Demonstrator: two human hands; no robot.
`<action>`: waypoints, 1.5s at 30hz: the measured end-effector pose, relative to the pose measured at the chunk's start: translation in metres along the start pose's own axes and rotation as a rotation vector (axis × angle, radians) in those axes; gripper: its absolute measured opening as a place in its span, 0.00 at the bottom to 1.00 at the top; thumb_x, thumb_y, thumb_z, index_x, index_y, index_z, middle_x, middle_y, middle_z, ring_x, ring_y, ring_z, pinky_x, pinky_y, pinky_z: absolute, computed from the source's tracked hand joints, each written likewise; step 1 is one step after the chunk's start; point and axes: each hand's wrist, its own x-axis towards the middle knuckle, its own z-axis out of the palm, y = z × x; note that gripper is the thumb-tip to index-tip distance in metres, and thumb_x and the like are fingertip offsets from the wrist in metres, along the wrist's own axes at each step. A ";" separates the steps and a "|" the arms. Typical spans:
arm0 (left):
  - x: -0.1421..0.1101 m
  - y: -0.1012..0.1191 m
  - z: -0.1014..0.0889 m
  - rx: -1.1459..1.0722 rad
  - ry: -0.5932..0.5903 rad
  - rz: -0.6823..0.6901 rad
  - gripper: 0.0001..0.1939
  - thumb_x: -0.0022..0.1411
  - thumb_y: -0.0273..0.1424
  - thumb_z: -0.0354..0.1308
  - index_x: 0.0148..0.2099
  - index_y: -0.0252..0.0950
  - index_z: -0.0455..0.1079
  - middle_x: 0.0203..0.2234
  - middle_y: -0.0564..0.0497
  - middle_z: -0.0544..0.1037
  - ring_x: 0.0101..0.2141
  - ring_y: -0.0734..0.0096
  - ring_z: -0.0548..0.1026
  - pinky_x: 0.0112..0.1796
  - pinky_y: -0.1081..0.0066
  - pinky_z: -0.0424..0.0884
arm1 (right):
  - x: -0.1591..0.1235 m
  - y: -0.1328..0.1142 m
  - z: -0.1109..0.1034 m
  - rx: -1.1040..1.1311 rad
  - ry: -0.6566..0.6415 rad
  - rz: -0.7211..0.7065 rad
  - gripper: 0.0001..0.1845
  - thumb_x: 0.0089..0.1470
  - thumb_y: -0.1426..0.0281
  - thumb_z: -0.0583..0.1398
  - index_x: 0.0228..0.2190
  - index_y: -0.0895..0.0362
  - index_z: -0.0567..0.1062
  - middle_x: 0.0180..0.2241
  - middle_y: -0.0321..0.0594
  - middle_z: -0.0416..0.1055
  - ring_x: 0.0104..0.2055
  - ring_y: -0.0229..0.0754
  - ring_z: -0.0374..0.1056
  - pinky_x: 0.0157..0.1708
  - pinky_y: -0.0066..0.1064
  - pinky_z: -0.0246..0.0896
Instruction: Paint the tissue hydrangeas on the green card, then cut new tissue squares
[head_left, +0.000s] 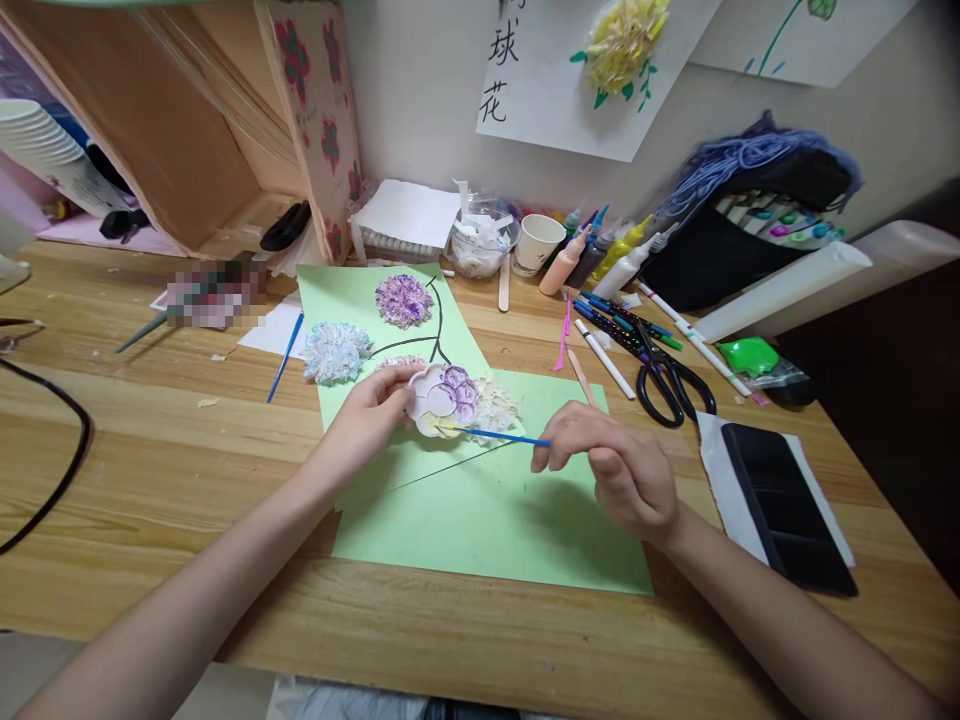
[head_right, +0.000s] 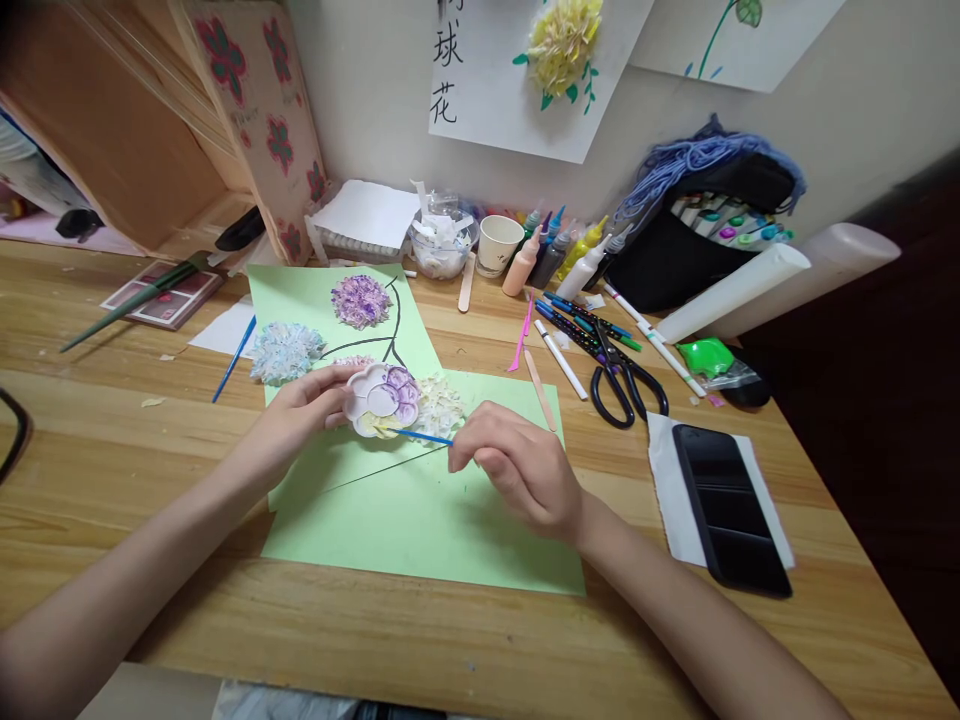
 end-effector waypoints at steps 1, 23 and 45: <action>0.000 0.001 0.000 0.001 0.002 0.000 0.22 0.54 0.34 0.55 0.52 0.34 0.70 0.42 0.46 0.76 0.36 0.67 0.72 0.34 0.71 0.66 | 0.000 0.000 0.000 0.008 0.038 0.001 0.18 0.63 0.65 0.46 0.29 0.57 0.72 0.24 0.41 0.72 0.27 0.40 0.66 0.27 0.35 0.60; 0.002 0.003 -0.003 -0.011 0.022 -0.015 0.23 0.53 0.34 0.56 0.52 0.35 0.70 0.41 0.46 0.76 0.35 0.67 0.72 0.34 0.70 0.69 | 0.002 0.008 -0.012 -0.056 0.360 0.067 0.21 0.62 0.61 0.49 0.23 0.55 0.70 0.17 0.36 0.63 0.20 0.38 0.58 0.21 0.33 0.51; 0.000 0.006 -0.002 -0.046 0.043 -0.019 0.23 0.51 0.35 0.57 0.51 0.35 0.71 0.36 0.48 0.77 0.32 0.69 0.71 0.33 0.70 0.69 | 0.002 0.006 -0.012 -0.140 0.332 0.074 0.22 0.63 0.60 0.47 0.22 0.56 0.69 0.17 0.35 0.62 0.20 0.36 0.59 0.21 0.31 0.52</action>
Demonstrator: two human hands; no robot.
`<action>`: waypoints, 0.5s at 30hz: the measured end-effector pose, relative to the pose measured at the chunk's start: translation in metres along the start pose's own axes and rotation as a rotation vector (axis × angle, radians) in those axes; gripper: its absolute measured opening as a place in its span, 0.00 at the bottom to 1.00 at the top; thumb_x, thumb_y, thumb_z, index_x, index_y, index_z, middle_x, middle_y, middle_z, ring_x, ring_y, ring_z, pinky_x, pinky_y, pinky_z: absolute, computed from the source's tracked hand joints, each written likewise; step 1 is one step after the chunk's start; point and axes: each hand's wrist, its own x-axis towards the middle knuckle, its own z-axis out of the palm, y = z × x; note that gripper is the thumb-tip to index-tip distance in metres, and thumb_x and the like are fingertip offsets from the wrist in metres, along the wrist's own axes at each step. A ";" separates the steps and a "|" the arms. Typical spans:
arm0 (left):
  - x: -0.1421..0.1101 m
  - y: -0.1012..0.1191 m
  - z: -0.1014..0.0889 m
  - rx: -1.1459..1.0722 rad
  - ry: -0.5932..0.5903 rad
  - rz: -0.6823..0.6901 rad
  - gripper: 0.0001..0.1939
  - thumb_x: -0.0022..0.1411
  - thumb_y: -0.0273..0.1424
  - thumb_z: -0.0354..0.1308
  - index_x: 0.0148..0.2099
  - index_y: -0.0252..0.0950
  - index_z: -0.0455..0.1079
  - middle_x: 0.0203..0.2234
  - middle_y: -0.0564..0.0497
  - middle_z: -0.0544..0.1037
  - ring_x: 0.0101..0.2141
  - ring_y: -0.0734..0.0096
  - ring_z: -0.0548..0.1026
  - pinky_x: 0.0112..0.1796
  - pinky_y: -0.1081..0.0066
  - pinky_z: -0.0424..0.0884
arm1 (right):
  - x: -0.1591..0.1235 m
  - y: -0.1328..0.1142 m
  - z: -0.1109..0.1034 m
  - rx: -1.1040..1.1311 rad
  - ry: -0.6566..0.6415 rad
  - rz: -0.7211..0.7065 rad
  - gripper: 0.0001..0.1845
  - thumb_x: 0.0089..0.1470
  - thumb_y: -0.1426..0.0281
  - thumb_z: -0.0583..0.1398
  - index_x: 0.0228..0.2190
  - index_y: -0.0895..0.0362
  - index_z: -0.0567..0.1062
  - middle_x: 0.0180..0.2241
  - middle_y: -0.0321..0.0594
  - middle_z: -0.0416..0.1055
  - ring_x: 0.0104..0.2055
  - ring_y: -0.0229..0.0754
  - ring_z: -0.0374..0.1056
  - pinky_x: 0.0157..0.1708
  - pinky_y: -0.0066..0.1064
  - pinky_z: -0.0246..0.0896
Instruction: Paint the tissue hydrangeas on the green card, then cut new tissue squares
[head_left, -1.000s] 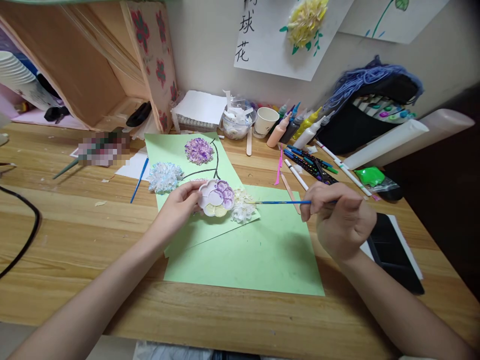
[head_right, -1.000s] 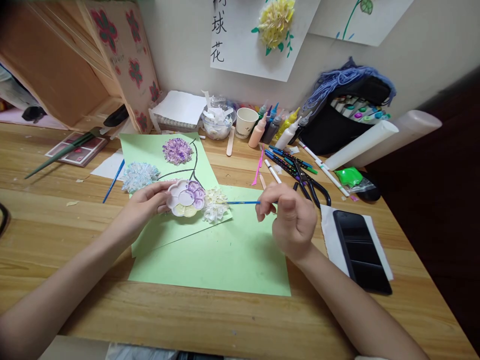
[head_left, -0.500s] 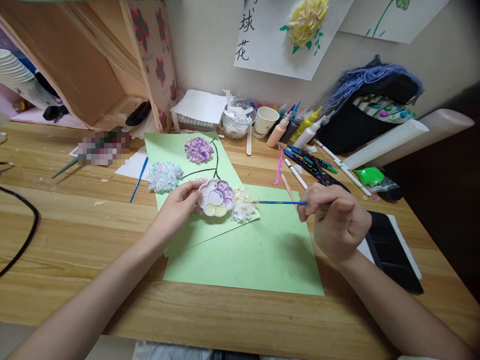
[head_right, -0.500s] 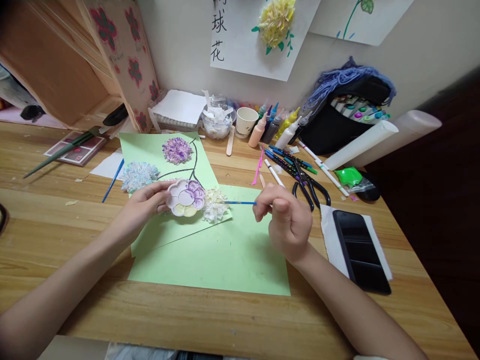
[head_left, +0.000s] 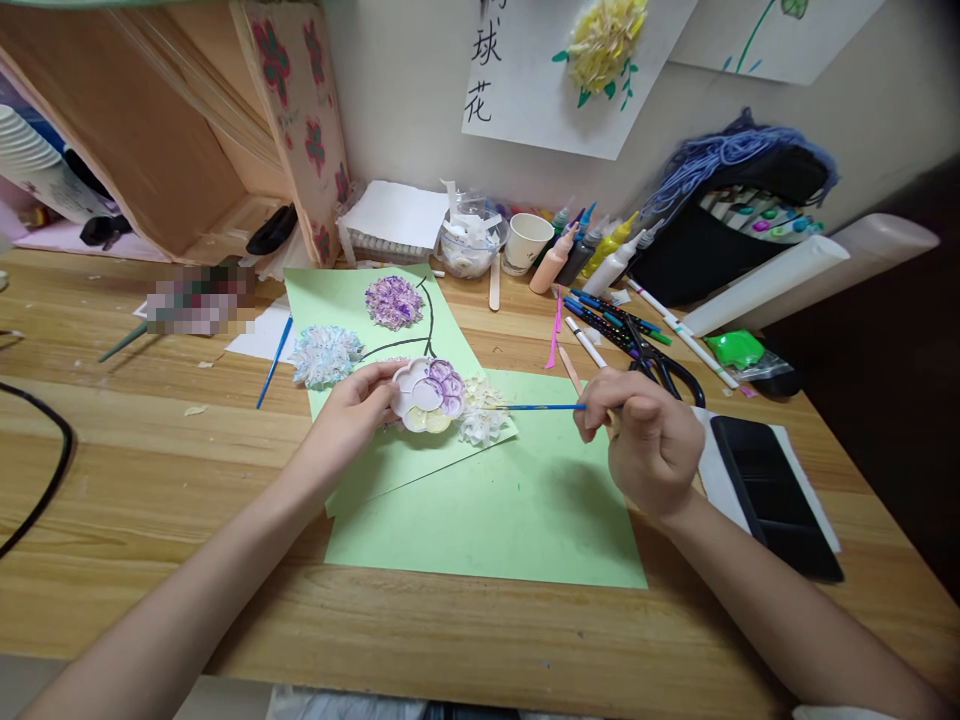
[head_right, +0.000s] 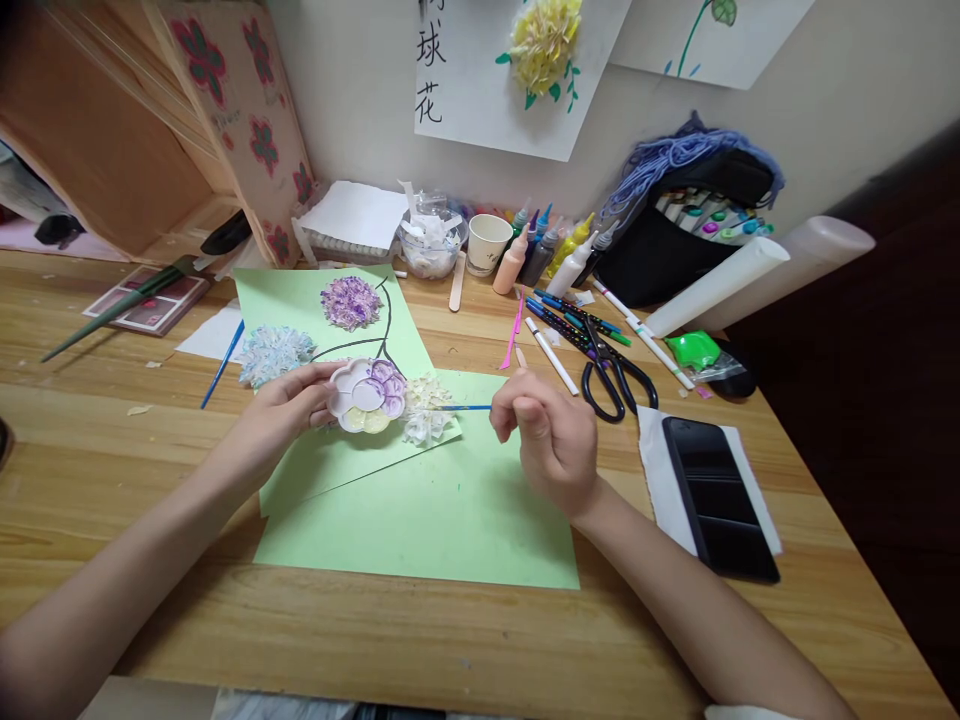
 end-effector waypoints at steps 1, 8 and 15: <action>0.000 0.000 0.000 0.002 0.003 0.003 0.24 0.51 0.35 0.57 0.51 0.34 0.71 0.37 0.47 0.77 0.32 0.68 0.72 0.34 0.70 0.69 | 0.000 0.000 0.000 -0.006 -0.008 0.000 0.22 0.63 0.61 0.47 0.23 0.56 0.69 0.17 0.35 0.62 0.20 0.36 0.59 0.21 0.31 0.53; 0.001 -0.001 0.000 -0.004 -0.003 0.002 0.25 0.51 0.35 0.57 0.52 0.34 0.70 0.36 0.48 0.77 0.32 0.69 0.71 0.34 0.70 0.69 | 0.000 0.000 0.001 -0.008 0.070 -0.066 0.22 0.62 0.62 0.48 0.21 0.56 0.67 0.17 0.34 0.60 0.19 0.35 0.57 0.21 0.31 0.51; 0.002 -0.002 0.001 -0.012 0.002 -0.012 0.22 0.51 0.34 0.58 0.50 0.35 0.71 0.38 0.48 0.76 0.34 0.70 0.71 0.34 0.72 0.69 | 0.000 0.000 0.000 -0.019 0.069 -0.063 0.22 0.62 0.61 0.48 0.21 0.56 0.68 0.17 0.35 0.61 0.19 0.35 0.58 0.21 0.30 0.52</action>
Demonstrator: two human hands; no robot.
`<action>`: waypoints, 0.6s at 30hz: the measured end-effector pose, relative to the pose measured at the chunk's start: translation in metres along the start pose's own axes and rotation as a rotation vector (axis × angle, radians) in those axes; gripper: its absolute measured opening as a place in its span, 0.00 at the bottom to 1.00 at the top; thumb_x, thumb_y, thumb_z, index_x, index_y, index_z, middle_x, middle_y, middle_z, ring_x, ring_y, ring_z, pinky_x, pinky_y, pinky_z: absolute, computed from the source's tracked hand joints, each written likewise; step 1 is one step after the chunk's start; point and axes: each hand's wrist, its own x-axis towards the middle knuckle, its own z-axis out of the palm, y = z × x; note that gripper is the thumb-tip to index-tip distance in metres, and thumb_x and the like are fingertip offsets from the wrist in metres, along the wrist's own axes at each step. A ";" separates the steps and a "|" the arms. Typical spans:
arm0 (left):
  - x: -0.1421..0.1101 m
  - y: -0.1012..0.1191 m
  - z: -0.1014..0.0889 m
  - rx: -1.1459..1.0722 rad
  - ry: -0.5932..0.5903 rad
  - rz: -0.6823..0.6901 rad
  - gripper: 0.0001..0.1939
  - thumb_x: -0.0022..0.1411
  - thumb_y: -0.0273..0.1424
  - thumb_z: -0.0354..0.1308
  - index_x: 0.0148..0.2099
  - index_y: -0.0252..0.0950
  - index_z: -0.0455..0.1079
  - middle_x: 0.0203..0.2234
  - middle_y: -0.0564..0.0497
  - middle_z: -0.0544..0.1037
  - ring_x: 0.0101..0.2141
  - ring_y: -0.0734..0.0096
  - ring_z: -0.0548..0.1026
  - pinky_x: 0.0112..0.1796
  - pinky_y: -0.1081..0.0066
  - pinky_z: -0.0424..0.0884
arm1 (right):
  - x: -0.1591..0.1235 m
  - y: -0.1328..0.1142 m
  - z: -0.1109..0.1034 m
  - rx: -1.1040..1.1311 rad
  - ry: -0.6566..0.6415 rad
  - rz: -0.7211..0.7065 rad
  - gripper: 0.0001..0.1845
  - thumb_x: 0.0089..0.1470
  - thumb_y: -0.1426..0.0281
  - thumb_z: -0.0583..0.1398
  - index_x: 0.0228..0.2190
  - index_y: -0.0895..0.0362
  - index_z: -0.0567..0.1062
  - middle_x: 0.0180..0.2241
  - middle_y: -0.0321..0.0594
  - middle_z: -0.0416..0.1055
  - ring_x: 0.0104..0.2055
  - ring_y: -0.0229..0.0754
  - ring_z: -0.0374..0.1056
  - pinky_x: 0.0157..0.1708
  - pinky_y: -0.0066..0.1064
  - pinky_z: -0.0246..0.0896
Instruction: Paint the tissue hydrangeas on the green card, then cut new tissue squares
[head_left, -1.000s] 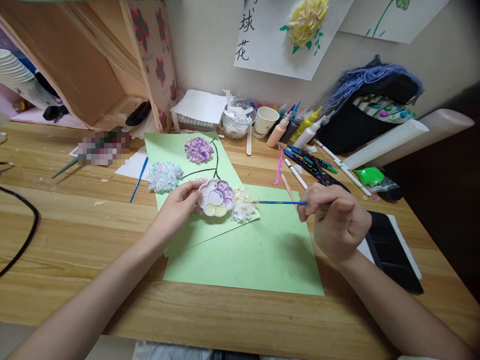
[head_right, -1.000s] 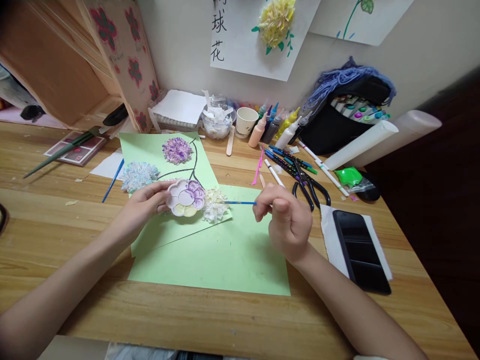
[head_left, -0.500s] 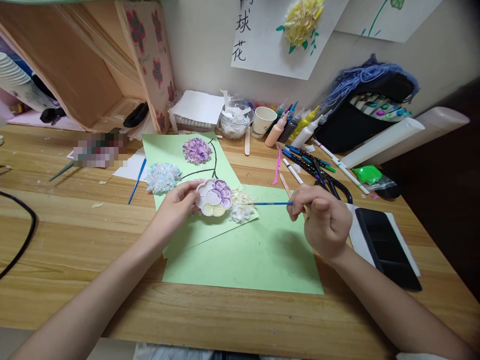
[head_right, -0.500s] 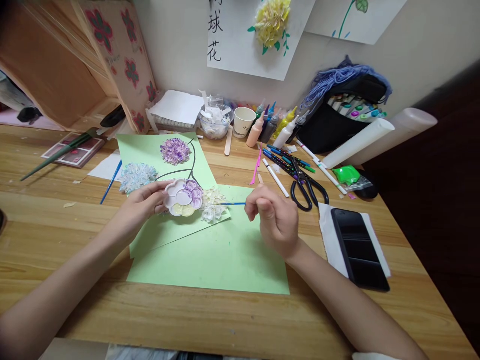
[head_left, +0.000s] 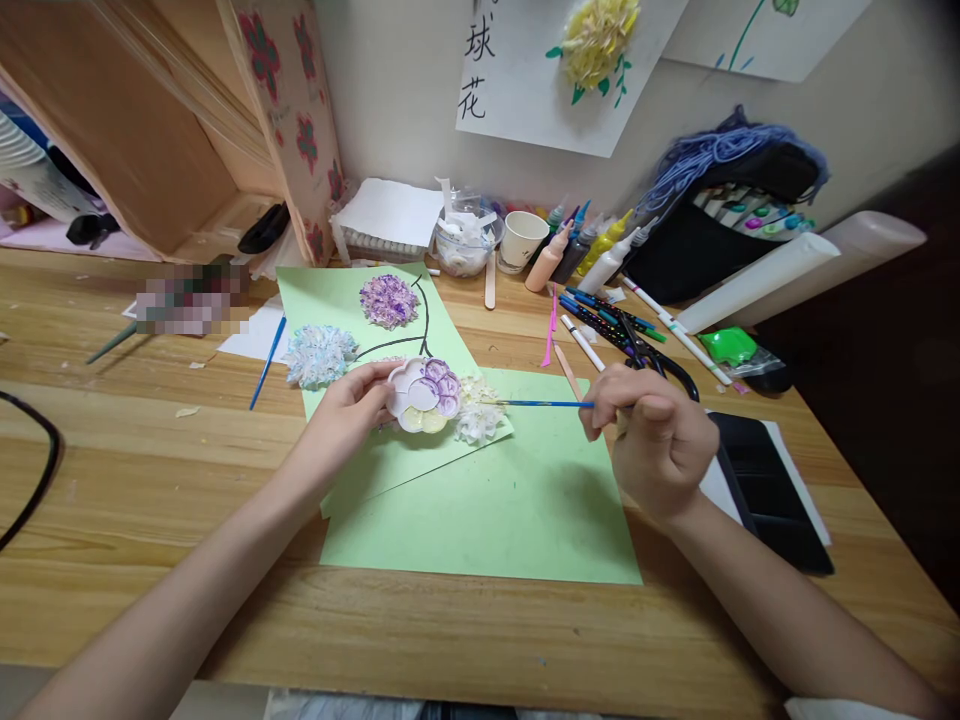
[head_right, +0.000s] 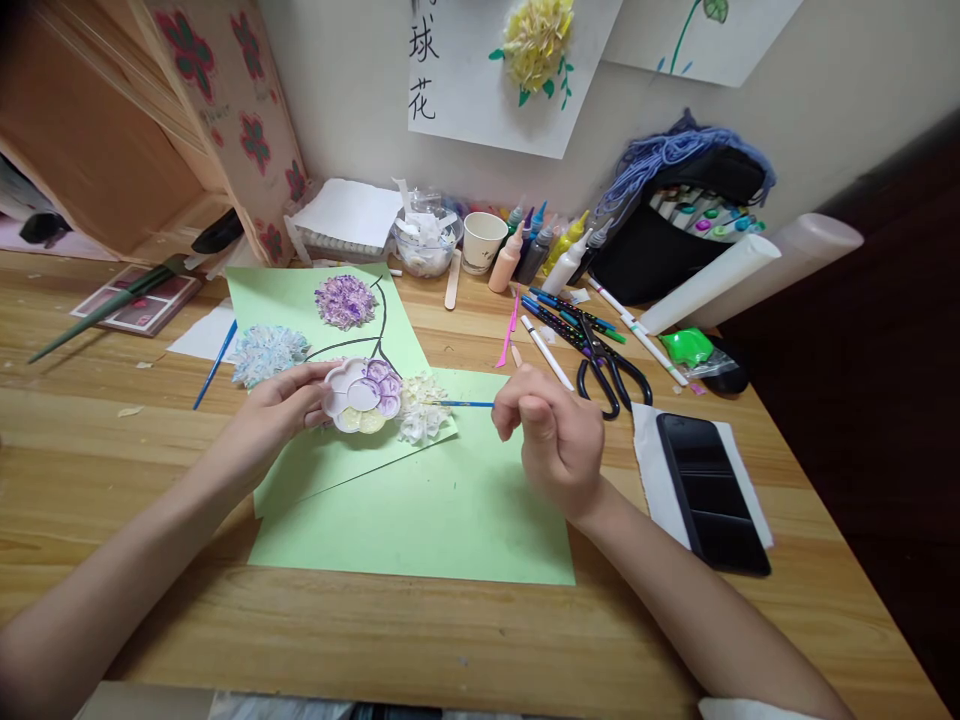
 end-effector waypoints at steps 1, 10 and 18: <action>0.000 0.000 0.000 -0.002 0.002 0.000 0.22 0.51 0.33 0.58 0.50 0.35 0.72 0.38 0.48 0.77 0.34 0.69 0.71 0.34 0.72 0.69 | 0.000 0.000 0.000 0.000 0.015 -0.007 0.22 0.62 0.61 0.48 0.20 0.56 0.67 0.17 0.34 0.61 0.19 0.35 0.57 0.21 0.30 0.51; 0.000 0.000 0.000 0.001 0.001 0.006 0.23 0.51 0.34 0.57 0.50 0.35 0.72 0.38 0.47 0.77 0.34 0.69 0.72 0.34 0.71 0.69 | 0.002 -0.002 0.000 0.010 0.067 -0.084 0.23 0.62 0.61 0.48 0.19 0.56 0.68 0.15 0.34 0.61 0.17 0.35 0.57 0.20 0.32 0.51; 0.000 -0.002 0.000 0.011 -0.012 0.014 0.23 0.51 0.33 0.56 0.50 0.34 0.71 0.40 0.46 0.76 0.32 0.71 0.71 0.31 0.73 0.68 | -0.005 -0.012 0.005 0.123 -0.208 -0.049 0.21 0.63 0.62 0.46 0.27 0.57 0.72 0.22 0.39 0.70 0.24 0.38 0.64 0.25 0.33 0.58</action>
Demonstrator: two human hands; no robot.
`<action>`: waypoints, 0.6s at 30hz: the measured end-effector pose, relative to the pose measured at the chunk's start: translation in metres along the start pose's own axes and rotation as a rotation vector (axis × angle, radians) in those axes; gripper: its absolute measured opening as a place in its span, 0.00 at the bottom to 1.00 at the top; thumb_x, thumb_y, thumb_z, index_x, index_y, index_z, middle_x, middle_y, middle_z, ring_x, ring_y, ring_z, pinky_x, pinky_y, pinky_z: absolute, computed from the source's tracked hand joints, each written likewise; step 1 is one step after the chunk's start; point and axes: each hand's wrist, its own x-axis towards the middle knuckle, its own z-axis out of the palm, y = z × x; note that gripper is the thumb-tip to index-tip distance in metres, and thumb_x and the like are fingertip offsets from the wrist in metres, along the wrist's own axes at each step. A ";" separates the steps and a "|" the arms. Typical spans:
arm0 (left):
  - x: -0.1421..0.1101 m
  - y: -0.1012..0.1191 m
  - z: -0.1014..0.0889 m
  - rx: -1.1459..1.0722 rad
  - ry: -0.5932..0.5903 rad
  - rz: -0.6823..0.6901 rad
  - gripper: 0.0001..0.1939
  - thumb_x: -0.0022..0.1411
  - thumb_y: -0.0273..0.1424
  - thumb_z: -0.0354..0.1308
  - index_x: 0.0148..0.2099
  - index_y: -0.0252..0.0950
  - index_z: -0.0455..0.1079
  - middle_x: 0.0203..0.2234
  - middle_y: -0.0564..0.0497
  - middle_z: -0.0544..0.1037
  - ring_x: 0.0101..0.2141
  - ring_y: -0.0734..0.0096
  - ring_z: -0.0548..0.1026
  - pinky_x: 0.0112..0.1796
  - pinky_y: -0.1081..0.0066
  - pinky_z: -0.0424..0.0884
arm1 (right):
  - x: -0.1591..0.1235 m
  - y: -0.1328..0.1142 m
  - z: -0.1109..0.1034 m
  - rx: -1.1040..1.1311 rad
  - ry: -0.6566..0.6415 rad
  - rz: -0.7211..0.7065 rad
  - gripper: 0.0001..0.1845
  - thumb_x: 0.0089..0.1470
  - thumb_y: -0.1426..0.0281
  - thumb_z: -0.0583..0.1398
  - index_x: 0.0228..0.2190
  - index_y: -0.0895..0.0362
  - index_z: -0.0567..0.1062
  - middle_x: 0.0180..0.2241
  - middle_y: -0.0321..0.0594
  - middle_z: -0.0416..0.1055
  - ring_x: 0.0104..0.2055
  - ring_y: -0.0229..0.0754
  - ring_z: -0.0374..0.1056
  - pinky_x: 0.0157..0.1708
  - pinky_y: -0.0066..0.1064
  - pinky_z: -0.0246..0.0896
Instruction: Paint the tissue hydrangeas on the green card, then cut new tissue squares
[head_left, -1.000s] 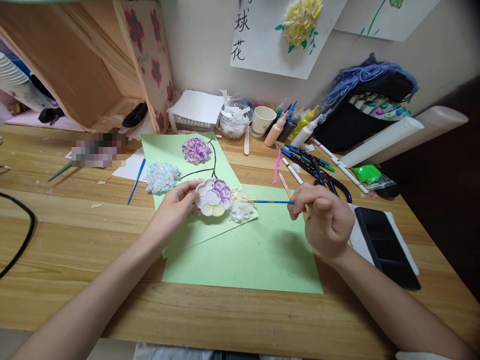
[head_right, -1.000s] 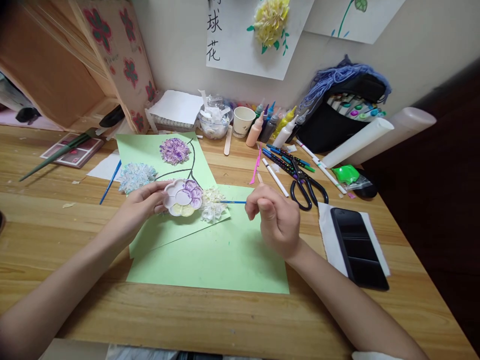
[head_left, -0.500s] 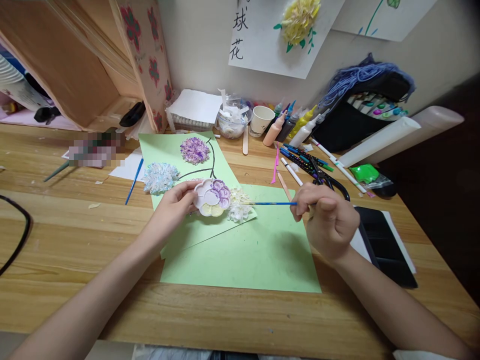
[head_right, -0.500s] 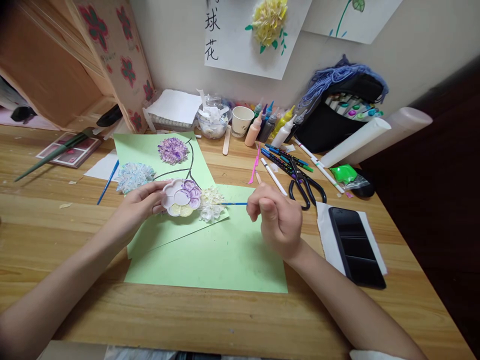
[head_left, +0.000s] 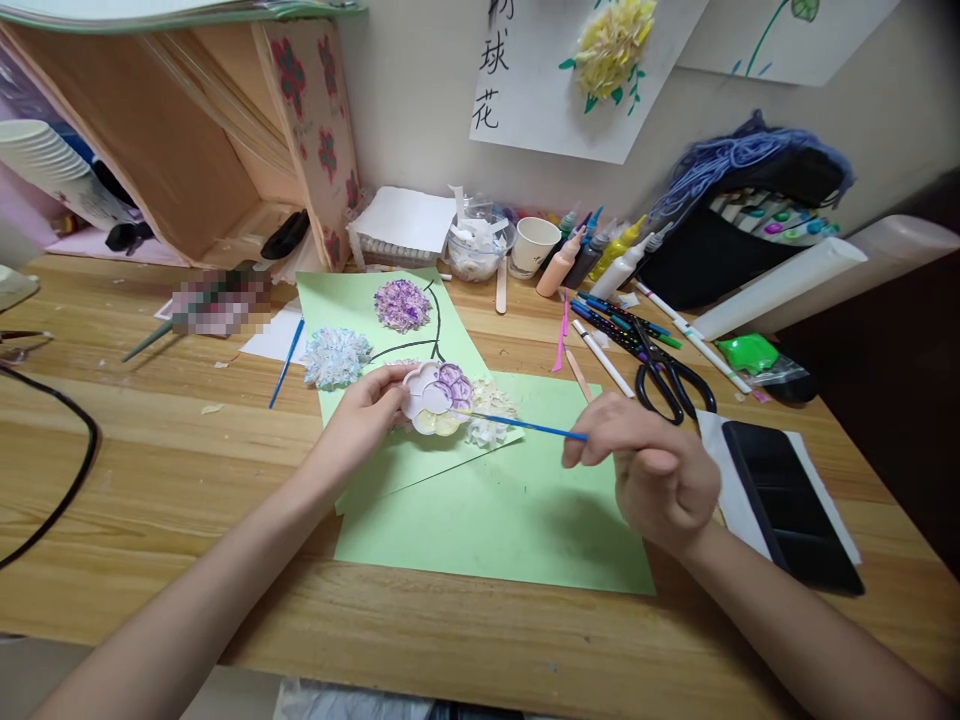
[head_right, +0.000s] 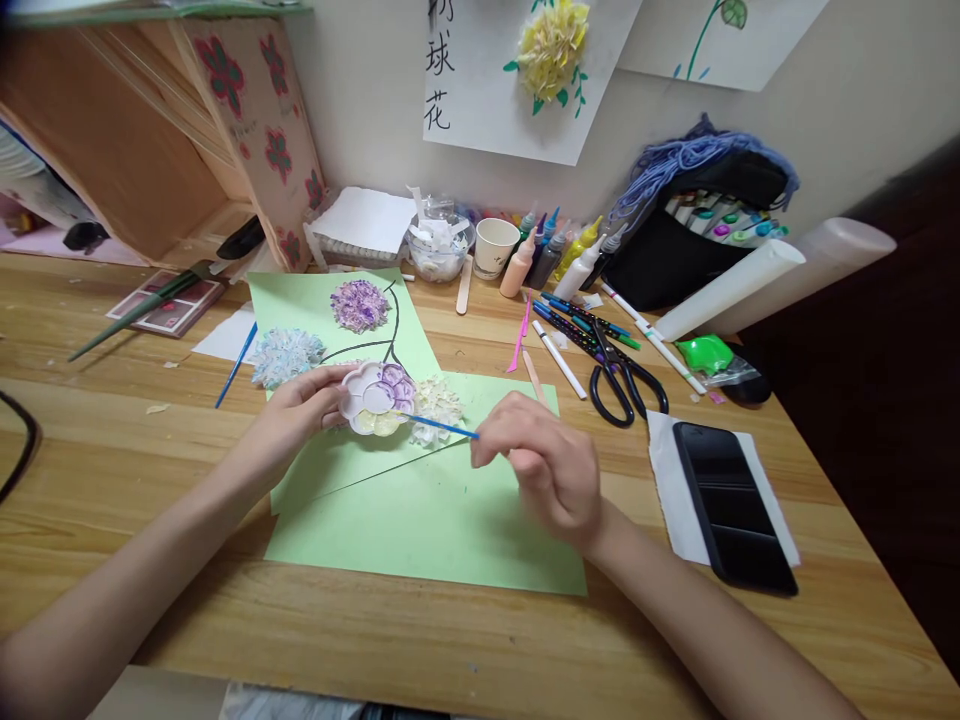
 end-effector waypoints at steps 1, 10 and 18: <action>-0.001 0.000 0.000 0.002 -0.004 0.000 0.23 0.51 0.33 0.56 0.50 0.34 0.71 0.41 0.46 0.76 0.33 0.71 0.71 0.32 0.72 0.68 | -0.001 0.000 0.002 0.002 -0.057 0.015 0.21 0.63 0.62 0.46 0.28 0.57 0.72 0.23 0.40 0.70 0.25 0.39 0.65 0.26 0.34 0.58; -0.003 0.002 0.002 0.003 -0.016 -0.005 0.23 0.52 0.33 0.56 0.51 0.34 0.71 0.42 0.46 0.76 0.35 0.69 0.71 0.34 0.72 0.68 | -0.001 0.001 0.003 0.072 -0.073 0.071 0.20 0.63 0.63 0.46 0.29 0.57 0.72 0.25 0.41 0.72 0.26 0.39 0.65 0.28 0.33 0.59; -0.004 0.002 0.002 0.027 -0.016 0.000 0.24 0.51 0.34 0.56 0.52 0.34 0.70 0.42 0.46 0.76 0.36 0.67 0.71 0.34 0.71 0.68 | -0.001 0.002 0.003 0.089 -0.060 0.084 0.20 0.63 0.63 0.46 0.30 0.56 0.73 0.25 0.41 0.72 0.26 0.40 0.66 0.27 0.34 0.60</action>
